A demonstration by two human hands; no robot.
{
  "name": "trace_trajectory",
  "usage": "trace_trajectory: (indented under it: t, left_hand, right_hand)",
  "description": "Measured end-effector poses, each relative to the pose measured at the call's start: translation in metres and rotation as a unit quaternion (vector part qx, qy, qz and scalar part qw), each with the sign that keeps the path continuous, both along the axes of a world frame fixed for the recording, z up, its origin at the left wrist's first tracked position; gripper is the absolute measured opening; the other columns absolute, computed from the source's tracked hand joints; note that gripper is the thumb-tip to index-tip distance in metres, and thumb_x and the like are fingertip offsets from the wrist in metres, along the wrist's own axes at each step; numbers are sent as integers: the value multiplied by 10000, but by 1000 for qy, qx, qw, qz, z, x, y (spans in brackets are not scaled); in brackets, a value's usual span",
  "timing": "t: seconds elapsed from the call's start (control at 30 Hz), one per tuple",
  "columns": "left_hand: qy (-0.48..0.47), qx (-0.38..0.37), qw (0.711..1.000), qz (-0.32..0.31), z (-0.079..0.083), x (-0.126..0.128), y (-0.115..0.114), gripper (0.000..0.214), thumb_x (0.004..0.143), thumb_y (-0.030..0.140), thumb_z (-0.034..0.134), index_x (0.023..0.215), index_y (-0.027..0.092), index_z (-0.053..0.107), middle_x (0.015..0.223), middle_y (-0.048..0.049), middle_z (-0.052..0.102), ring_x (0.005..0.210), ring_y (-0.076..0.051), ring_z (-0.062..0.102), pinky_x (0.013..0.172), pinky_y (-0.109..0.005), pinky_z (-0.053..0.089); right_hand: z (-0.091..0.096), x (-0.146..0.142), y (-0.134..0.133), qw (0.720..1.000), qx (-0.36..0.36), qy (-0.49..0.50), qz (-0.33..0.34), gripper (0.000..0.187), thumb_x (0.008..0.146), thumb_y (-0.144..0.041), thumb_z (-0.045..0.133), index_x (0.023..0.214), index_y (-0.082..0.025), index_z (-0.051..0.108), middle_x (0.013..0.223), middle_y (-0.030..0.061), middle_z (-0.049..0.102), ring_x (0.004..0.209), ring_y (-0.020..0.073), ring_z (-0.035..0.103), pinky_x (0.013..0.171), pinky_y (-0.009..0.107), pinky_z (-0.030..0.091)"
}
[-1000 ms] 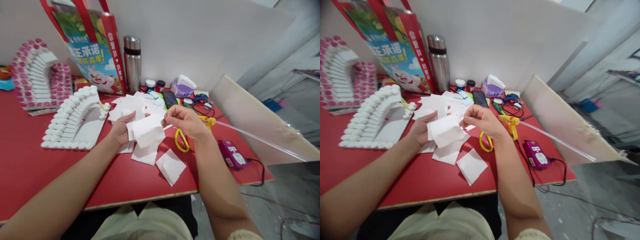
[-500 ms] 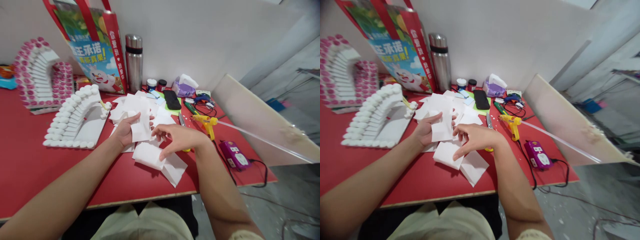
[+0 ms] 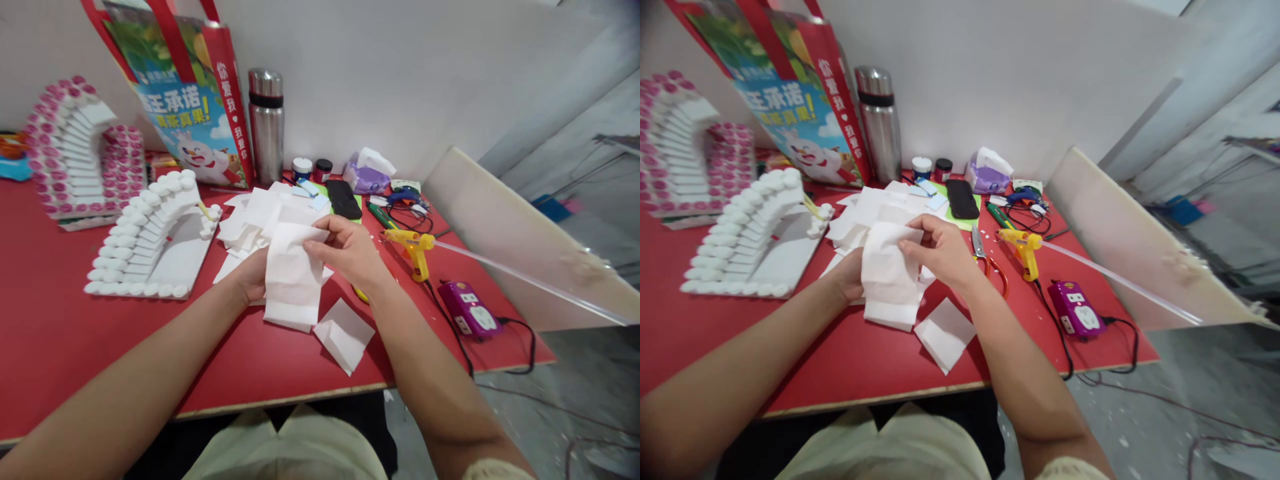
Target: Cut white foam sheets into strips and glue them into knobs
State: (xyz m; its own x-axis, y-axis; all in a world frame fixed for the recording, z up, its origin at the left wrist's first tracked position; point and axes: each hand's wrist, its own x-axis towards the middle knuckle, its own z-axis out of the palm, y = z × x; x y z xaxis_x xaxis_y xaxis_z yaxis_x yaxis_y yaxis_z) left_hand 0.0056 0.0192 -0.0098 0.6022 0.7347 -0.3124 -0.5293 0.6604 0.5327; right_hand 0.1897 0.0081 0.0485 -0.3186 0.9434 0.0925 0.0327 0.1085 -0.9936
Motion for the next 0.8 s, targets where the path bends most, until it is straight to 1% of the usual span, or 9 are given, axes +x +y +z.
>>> trace_trajectory:
  t: [0.1, 0.17, 0.23, 0.33, 0.43, 0.5, 0.57, 0.7, 0.8]
  left_hand:
    - [-6, -1, 1000, -14, 1, 2, -3, 324, 987, 291, 610, 1231, 116, 733, 832, -116, 803, 725, -254, 788, 715, -328, 647]
    - [-7, -7, 1000, -12, 5, 4, -5, 406, 1026, 413, 571, 1278, 128, 712, 895, -126, 812, 789, -259, 799, 778, -342, 647]
    - [-18, -7, 1000, -9, 10, 5, -6, 503, 1045, 498, 512, 1347, 129, 674, 990, -149, 814, 900, -281, 803, 869, -380, 635]
    - [-41, 4, 999, -18, 15, 7, -9, 613, 1045, 587, 447, 1420, 135, 622, 1104, -175, 799, 1027, -323, 786, 956, -443, 606]
    - [-33, 14, 999, -30, 16, 4, -9, 580, 1044, 536, 489, 1444, 131, 599, 1121, -180, 795, 1020, -338, 788, 958, -457, 603]
    - [-22, 17, 999, -38, 14, 2, -9, 539, 1038, 455, 534, 1455, 116, 584, 1112, -185, 796, 981, -339, 795, 950, -461, 607]
    - [-25, 21, 999, -44, 13, 0, -9, 531, 1028, 410, 553, 1465, 108, 569, 1105, -190, 796, 954, -342, 799, 946, -474, 609]
    - [-33, 14, 999, -35, 16, -1, -9, 549, 1019, 411, 540, 1472, 103, 556, 1084, -197, 797, 954, -361, 796, 953, -513, 603]
    - [-23, -13, 999, -35, 18, -1, -9, 591, 1015, 484, 510, 1451, 90, 574, 1052, -207, 799, 952, -383, 793, 950, -544, 596]
  right_hand:
    - [-12, -2, 9, 994, 40, -73, -75, 146, 812, -321, 736, 907, -232, 670, 708, -23, 653, 547, 128, 553, 479, 242, 436]
    - [-15, -1, 13, 987, 63, -103, -110, 101, 832, -303, 708, 894, -235, 666, 691, -27, 642, 519, 123, 538, 451, 243, 413]
    - [-16, 0, 14, 984, 64, -98, -135, 91, 834, -301, 706, 877, -237, 657, 695, -27, 652, 499, 125, 546, 431, 250, 415]
    - [-15, -3, 13, 984, 34, -59, -165, 99, 815, -296, 726, 848, -240, 651, 636, -43, 626, 439, 121, 520, 394, 259, 407]
    - [-17, -7, 15, 986, -23, 13, -163, 153, 766, -300, 772, 832, -239, 648, 620, -45, 626, 446, 127, 536, 411, 269, 444]
    - [-20, -9, 18, 985, -65, 65, -145, 227, 716, -321, 817, 829, -231, 642, 673, -27, 668, 503, 142, 592, 456, 283, 499]
    - [-24, -9, 21, 982, -90, 98, -135, 293, 671, -341, 851, 837, -223, 640, 717, -14, 696, 545, 146, 623, 493, 289, 530]
    - [-28, -8, 24, 977, -101, 116, -150, 322, 641, -349, 864, 842, -213, 653, 723, -13, 697, 549, 135, 611, 480, 268, 517]
    - [-27, -8, 23, 973, -99, 121, -167, 338, 624, -341, 863, 873, -208, 677, 718, -23, 685, 570, 137, 605, 480, 264, 523]
